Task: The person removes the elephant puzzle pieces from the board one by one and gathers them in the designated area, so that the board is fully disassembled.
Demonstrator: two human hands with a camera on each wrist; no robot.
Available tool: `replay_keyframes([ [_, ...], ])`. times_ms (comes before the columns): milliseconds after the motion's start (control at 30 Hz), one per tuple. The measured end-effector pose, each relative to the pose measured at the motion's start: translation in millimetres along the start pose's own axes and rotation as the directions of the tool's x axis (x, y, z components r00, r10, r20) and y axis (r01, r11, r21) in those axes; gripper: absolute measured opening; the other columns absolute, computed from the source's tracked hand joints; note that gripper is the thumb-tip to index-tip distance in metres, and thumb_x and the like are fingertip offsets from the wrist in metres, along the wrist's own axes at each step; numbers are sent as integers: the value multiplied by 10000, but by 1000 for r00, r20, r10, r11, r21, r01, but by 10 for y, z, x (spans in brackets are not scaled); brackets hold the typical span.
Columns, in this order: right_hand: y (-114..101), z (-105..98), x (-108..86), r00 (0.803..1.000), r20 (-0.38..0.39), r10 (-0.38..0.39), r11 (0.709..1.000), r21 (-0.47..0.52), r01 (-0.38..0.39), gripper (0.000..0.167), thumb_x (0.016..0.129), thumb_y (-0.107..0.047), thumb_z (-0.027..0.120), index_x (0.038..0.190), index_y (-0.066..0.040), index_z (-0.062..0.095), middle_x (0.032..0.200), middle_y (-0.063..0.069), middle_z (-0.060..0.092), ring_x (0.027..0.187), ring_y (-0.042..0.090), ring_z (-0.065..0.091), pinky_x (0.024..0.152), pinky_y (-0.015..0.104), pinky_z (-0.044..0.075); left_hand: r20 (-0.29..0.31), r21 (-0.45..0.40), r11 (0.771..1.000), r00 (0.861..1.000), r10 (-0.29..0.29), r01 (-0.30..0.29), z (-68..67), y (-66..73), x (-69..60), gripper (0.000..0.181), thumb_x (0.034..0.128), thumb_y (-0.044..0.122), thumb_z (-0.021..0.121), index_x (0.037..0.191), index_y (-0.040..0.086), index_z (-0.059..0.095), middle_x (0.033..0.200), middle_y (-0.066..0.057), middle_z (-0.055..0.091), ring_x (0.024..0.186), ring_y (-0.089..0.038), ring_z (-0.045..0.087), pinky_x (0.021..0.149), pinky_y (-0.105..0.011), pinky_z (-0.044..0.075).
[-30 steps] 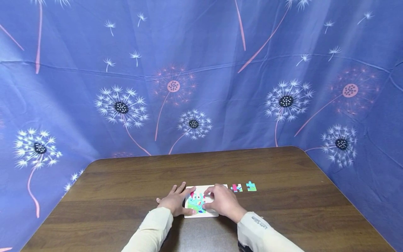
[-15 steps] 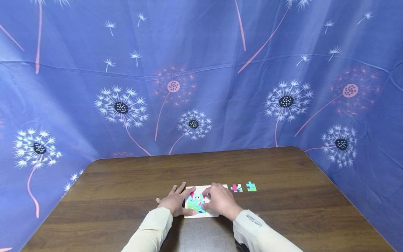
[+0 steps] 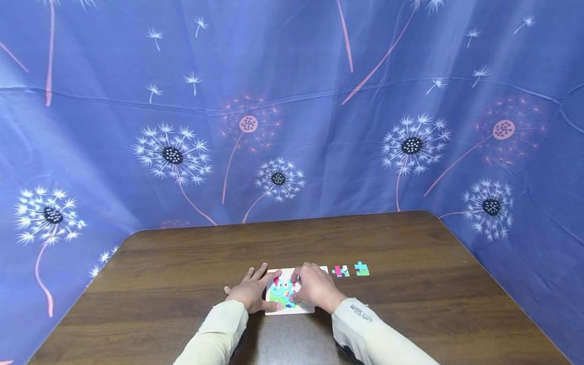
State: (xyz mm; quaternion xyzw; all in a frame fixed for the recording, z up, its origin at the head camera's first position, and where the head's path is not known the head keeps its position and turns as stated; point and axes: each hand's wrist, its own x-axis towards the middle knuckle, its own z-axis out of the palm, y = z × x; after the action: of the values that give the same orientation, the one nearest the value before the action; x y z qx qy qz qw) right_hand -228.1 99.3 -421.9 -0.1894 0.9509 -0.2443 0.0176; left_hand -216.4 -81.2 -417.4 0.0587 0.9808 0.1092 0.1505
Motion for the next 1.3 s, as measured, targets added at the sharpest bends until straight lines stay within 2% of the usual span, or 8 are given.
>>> replay_keyframes([
  [333, -23, -15, 29, 999, 33, 25, 999, 25, -26, 361, 663, -126, 950, 868, -134, 652, 809, 2, 510, 755, 159, 455, 648, 332, 410, -5, 12, 1000, 1000, -7, 7, -15, 7, -28, 841, 814, 566, 781, 1545, 391, 405, 1659, 17, 287, 1523, -298, 262, 974, -827, 314],
  [700, -29, -22, 15, 998, -15, -57, 997, -48, 56, 398, 663, -154, 961, 881, -111, 631, 806, -15, 512, 772, 163, 481, 645, 348, 438, 3, 42, 999, 1000, -18, 18, -18, 20, -31, 836, 822, 592, 759, 1550, 422, 386, 1664, 36, 270, 1525, -286, 256, 982, -816, 323],
  [1000, -13, 3, -4, 996, -54, -76, 993, -98, 70, 423, 651, -208, 972, 843, -124, 605, 837, -25, 539, 822, 196, 533, 742, 465, 497, 14, 28, 1000, 1000, -13, 13, 10, -2, 17, 849, 815, 597, 761, 1554, 423, 381, 1670, 41, 255, 1530, -282, 243, 982, -822, 313],
  [1200, 15, 4, -35, 986, -101, -134, 984, -129, 120, 435, 648, -234, 973, 808, -137, 581, 817, -55, 525, 784, 155, 511, 679, 392, 464, 13, 36, 999, 1000, -17, 16, 8, -1, 10, 854, 811, 600, 761, 1554, 429, 376, 1670, 46, 253, 1528, -276, 250, 986, -815, 318],
  [1300, 43, 6, -46, 987, -91, -130, 986, -121, 118, 412, 664, -247, 965, 820, -132, 602, 812, -59, 523, 778, 142, 500, 674, 370, 451, 8, 31, 999, 1000, -15, 14, 9, -6, 5, 852, 812, 600, 764, 1552, 422, 383, 1669, 41, 258, 1527, -279, 252, 982, -818, 318],
])
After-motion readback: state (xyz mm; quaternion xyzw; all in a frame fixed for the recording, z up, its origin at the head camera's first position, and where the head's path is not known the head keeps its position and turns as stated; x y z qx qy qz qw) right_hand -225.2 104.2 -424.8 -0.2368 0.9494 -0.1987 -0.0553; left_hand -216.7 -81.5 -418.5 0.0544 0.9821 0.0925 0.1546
